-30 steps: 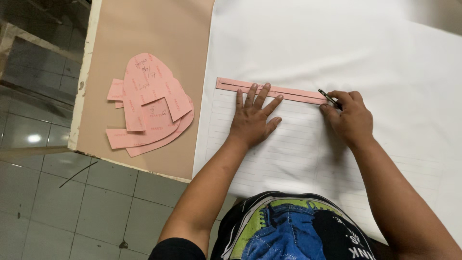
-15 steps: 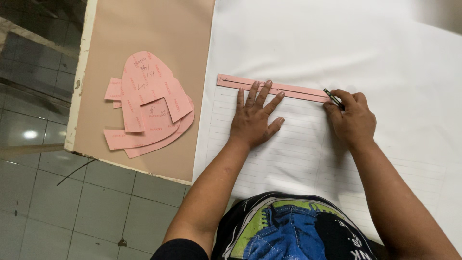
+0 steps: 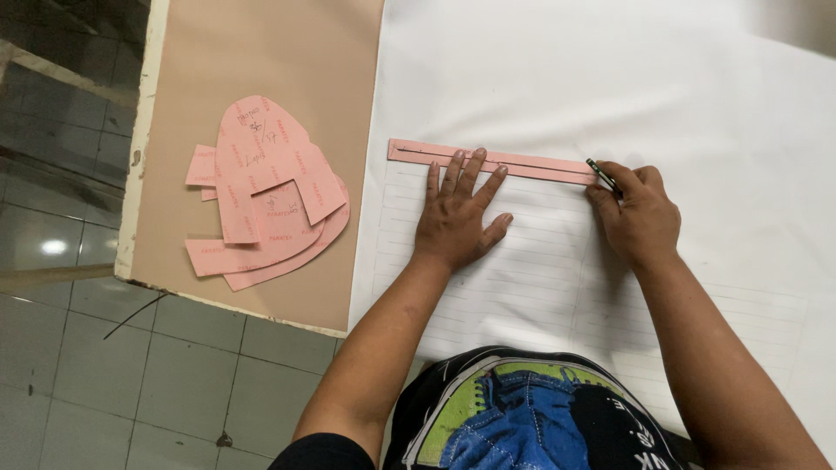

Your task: The person holds a long pink paper pattern strip flat on a sheet of white paper and uses a pencil to draw straight lines along its edge, repositioning the strip and repeating the tracing along the paper. Pink shoe pattern pieces lie on the board beside the work.

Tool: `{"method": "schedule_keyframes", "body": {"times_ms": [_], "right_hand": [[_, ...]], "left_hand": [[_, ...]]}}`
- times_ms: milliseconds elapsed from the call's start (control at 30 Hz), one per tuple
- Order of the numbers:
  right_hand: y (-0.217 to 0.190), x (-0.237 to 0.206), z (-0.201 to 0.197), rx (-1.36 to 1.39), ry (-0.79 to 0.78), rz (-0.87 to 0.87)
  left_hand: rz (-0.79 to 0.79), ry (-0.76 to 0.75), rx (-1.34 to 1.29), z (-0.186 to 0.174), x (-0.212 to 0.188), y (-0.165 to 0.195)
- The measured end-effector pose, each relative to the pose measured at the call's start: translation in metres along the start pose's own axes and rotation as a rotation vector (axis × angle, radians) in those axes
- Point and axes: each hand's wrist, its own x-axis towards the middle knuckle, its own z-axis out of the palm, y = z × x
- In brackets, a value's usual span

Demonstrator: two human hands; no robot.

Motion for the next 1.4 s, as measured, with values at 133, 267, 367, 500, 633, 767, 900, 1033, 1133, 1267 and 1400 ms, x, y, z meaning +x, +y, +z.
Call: {"method": "schedule_keyframes", "body": {"times_ms": [133, 267, 367, 500, 633, 767, 900, 1033, 1133, 1267, 1400], "right_hand": [[0.000, 0.000, 0.000, -0.001, -0.006, 0.007], [-0.001, 0.001, -0.001, 0.025, 0.005, 0.008], [-0.002, 0.002, -0.003, 0.024, -0.001, 0.027], [-0.002, 0.002, -0.004, 0.038, 0.013, 0.004], [0.000, 0.001, -0.004, 0.055, 0.004, 0.005], [0.002, 0.002, -0.003, 0.072, -0.008, 0.016], [0.005, 0.002, -0.001, 0.060, -0.014, 0.016], [0.006, 0.003, 0.000, 0.070, -0.030, 0.034], [0.007, 0.004, 0.002, 0.073, -0.033, 0.037], [0.007, 0.004, 0.003, 0.073, -0.051, 0.048], [0.008, 0.005, 0.003, 0.074, -0.064, 0.055]], "left_hand": [[0.004, 0.004, -0.020, 0.003, 0.000, -0.001], [0.026, 0.037, 0.003, 0.006, 0.001, 0.000], [0.032, 0.045, -0.007, 0.006, 0.001, -0.001], [0.034, 0.047, -0.028, 0.006, 0.001, -0.001], [0.043, 0.059, 0.005, 0.006, 0.001, -0.001], [0.058, 0.095, 0.008, 0.006, 0.000, -0.001], [0.051, 0.085, -0.024, 0.005, 0.001, 0.000], [0.042, 0.079, -0.040, 0.005, 0.001, 0.000], [0.048, 0.096, -0.042, 0.006, 0.000, -0.002], [0.048, 0.112, -0.050, 0.009, -0.001, -0.002], [0.053, 0.116, -0.041, 0.009, -0.002, -0.002]]}}
